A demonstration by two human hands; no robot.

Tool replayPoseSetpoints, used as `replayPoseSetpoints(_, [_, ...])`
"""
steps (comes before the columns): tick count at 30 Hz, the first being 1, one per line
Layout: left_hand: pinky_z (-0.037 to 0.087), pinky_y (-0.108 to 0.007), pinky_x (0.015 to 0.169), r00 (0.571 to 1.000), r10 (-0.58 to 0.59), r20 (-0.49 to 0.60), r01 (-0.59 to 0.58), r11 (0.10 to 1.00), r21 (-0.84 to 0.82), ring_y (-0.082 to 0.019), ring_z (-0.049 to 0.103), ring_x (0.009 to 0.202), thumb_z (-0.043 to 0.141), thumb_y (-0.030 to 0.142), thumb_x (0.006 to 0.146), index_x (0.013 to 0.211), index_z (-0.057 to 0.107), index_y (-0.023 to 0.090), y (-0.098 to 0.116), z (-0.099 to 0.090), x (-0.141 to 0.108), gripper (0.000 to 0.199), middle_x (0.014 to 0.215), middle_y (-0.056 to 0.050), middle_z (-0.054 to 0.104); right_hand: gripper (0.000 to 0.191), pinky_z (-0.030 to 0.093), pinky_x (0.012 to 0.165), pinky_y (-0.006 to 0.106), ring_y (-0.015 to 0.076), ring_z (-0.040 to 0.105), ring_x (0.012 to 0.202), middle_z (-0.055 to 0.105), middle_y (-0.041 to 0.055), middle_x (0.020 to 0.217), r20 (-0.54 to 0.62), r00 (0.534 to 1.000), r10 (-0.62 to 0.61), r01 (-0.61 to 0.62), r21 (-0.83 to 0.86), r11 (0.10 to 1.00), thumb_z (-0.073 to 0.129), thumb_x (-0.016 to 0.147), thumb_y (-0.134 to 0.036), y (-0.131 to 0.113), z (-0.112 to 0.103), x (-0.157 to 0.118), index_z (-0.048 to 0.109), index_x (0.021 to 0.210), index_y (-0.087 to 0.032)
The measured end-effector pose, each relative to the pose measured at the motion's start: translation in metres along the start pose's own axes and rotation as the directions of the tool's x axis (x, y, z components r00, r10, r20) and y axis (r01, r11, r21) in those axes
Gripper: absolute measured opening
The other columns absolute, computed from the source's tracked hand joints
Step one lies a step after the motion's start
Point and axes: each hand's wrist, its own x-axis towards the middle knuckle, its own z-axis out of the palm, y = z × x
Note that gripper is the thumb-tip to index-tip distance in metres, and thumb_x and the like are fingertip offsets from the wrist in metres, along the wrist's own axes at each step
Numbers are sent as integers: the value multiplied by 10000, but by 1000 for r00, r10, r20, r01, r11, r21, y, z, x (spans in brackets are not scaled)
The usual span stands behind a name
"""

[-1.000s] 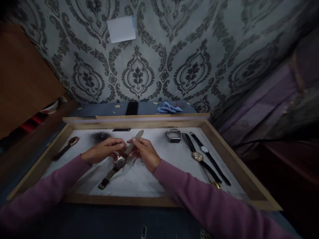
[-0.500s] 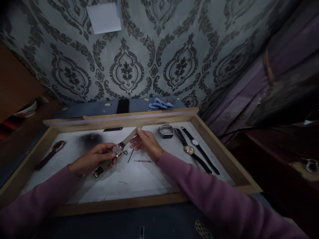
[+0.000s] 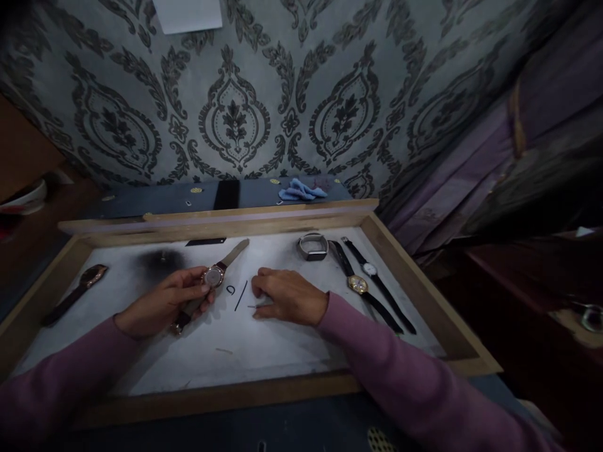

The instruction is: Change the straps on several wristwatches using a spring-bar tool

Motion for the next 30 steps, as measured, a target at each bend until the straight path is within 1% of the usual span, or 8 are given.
replayPoseSetpoints(4, [392, -205, 516, 1000, -4, 17, 4, 1000, -15, -93, 539, 578, 712, 244, 748, 966, 575, 129, -2, 0, 1, 282, 715, -6, 618, 80, 338, 613, 250, 138, 530, 709, 591, 26, 869, 62, 998, -16, 20, -53, 998, 658, 817, -133, -5, -5, -6, 586, 800, -163])
replayPoseSetpoints(9, [388, -213, 520, 999, -8, 34, 9, 1000, -27, -95, 538, 572, 704, 250, 756, 976, 577, 127, -5, -1, 4, 283, 706, -5, 617, 118, 370, 642, 266, 151, 539, 726, 598, 42, 863, 63, 995, -77, 81, -66, 995, 555, 850, -76, -5, -2, -7, 558, 771, -164])
replayPoseSetpoints(12, [381, -217, 519, 1000, -2, 28, 2, 1000, -20, -98, 541, 574, 701, 247, 762, 969, 582, 129, -7, -2, 5, 266, 710, -8, 620, 96, 390, 671, 271, 148, 532, 733, 588, 46, 856, -3, 993, -120, 120, 35, 992, 530, 864, -92, -2, 1, -6, 547, 799, -160])
replayPoseSetpoints(14, [380, -220, 525, 1000, 2, 26, -2, 1000, -16, -100, 545, 578, 702, 246, 764, 975, 588, 131, -8, -1, 5, 265, 721, -12, 624, 75, 389, 653, 264, 135, 515, 700, 574, 29, 809, -75, 992, -104, 117, 198, 973, 538, 866, -122, -1, 2, -5, 540, 801, -159])
replayPoseSetpoints(16, [379, -221, 530, 1000, 3, 29, -2, 1000, -18, -100, 544, 578, 708, 255, 763, 990, 592, 134, -8, -1, 5, 282, 723, -12, 626, 75, 380, 610, 249, 119, 487, 650, 551, 5, 737, -128, 990, -56, 105, 422, 901, 546, 872, -177, -2, 2, -3, 538, 799, -159])
replayPoseSetpoints(21, [371, -217, 531, 999, 10, 35, -10, 1000, 7, -94, 532, 571, 724, 287, 751, 988, 594, 131, -8, 1, 4, 312, 707, -6, 614, 269, 320, 493, 210, 66, 409, 532, 603, 10, 738, -151, 988, 38, 110, 846, 521, 620, 840, -401, -4, 3, 2, 524, 820, -152])
replayPoseSetpoints(24, [359, -212, 519, 999, 3, 39, -3, 1000, 5, -85, 515, 554, 723, 298, 748, 979, 586, 130, -7, 2, 4, 317, 698, 2, 602, 303, 272, 428, 196, 34, 371, 451, 626, 7, 739, -122, 990, 66, 87, 917, 388, 662, 811, -418, -1, 7, 6, 513, 815, -155])
replayPoseSetpoints(30, [322, -209, 493, 998, -4, 60, 3, 1000, 29, -77, 494, 539, 707, 313, 769, 938, 580, 134, -8, 2, 5, 277, 694, 5, 578, 260, 309, 425, 179, 34, 465, 472, 641, -1, 733, -123, 990, 68, 100, 958, 269, 697, 798, -337, -1, 11, 10, 518, 844, -154])
